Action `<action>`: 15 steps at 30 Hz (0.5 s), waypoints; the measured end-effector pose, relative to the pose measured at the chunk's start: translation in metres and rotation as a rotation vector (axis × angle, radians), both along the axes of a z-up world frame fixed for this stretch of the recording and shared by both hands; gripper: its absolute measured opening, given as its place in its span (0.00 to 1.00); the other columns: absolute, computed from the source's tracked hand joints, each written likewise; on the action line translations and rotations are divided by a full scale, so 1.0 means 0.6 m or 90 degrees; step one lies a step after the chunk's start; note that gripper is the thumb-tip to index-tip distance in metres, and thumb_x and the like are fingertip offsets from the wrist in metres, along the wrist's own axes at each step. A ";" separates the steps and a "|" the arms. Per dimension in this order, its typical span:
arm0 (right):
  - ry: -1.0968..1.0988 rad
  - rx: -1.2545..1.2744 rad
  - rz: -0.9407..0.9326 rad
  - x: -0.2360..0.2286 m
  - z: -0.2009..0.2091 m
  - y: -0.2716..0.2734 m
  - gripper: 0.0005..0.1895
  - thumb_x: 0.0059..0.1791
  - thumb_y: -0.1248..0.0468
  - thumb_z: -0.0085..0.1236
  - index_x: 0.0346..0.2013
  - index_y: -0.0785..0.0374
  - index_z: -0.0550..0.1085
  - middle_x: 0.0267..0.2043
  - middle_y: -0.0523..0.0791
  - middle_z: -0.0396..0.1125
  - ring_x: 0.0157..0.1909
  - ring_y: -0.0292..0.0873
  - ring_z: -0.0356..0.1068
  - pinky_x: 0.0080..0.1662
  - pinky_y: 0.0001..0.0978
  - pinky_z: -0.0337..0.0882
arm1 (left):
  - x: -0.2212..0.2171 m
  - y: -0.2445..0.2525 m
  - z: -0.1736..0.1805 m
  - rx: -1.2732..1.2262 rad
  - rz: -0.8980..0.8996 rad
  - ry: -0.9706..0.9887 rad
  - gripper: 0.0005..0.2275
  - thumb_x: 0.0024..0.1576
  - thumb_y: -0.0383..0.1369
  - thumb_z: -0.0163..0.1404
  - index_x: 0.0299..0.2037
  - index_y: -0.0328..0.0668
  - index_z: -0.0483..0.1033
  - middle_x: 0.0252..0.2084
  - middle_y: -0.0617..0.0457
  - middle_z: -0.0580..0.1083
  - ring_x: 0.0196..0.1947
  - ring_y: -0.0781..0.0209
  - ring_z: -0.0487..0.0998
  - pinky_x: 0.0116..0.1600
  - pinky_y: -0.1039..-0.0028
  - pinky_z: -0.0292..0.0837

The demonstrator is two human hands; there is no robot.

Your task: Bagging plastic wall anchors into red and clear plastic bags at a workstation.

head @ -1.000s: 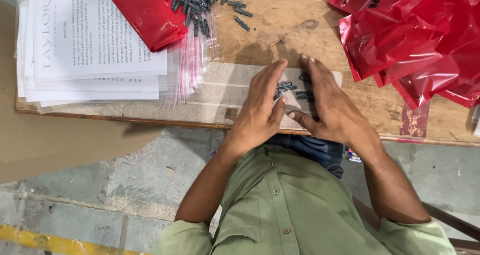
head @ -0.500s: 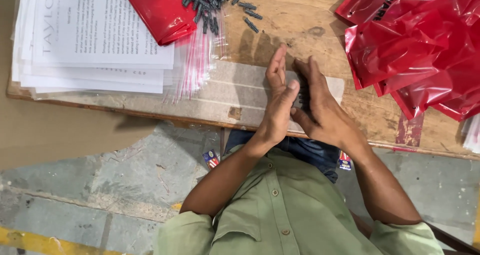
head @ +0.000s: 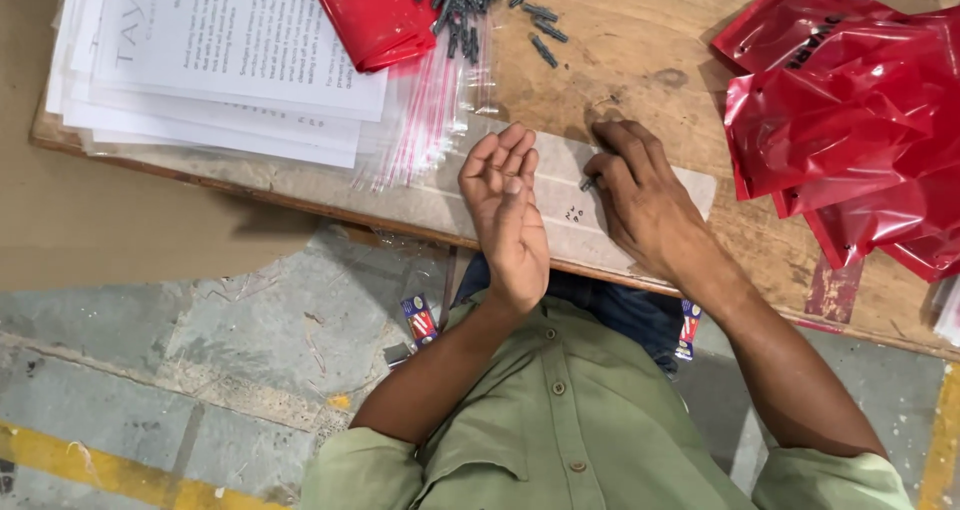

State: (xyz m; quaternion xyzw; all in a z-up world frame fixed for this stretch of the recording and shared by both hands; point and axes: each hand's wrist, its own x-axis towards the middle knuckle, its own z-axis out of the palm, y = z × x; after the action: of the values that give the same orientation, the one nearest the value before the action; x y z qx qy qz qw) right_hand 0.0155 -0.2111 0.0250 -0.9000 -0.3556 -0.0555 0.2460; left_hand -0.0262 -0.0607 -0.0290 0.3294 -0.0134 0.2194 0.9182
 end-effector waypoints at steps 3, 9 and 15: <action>0.028 0.017 -0.013 0.000 0.004 0.002 0.14 0.51 0.74 0.55 0.51 0.69 0.67 0.68 0.58 0.58 0.72 0.65 0.56 0.66 0.52 0.63 | -0.001 0.002 -0.003 0.008 -0.009 -0.002 0.22 0.69 0.28 0.42 0.72 0.35 0.52 0.72 0.38 0.60 0.74 0.47 0.61 0.81 0.58 0.51; 0.064 0.053 0.023 0.001 0.020 -0.002 0.13 0.53 0.72 0.54 0.52 0.67 0.68 0.68 0.58 0.58 0.72 0.64 0.55 0.68 0.52 0.61 | -0.004 0.004 0.000 0.040 -0.019 -0.002 0.22 0.69 0.27 0.42 0.73 0.36 0.52 0.71 0.40 0.60 0.73 0.50 0.62 0.80 0.60 0.53; 0.318 0.390 -0.086 0.035 -0.023 -0.035 0.15 0.60 0.68 0.46 0.62 0.68 0.64 0.75 0.53 0.56 0.75 0.51 0.58 0.72 0.42 0.60 | -0.009 0.004 0.002 0.092 -0.013 0.007 0.21 0.71 0.30 0.44 0.72 0.36 0.52 0.71 0.42 0.61 0.73 0.52 0.62 0.80 0.59 0.52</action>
State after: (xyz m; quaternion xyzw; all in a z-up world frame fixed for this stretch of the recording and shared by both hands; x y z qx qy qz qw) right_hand 0.0366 -0.2319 0.0113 -0.7919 -0.1916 0.0457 0.5780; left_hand -0.0318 -0.0583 -0.0276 0.3958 -0.0276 0.2068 0.8943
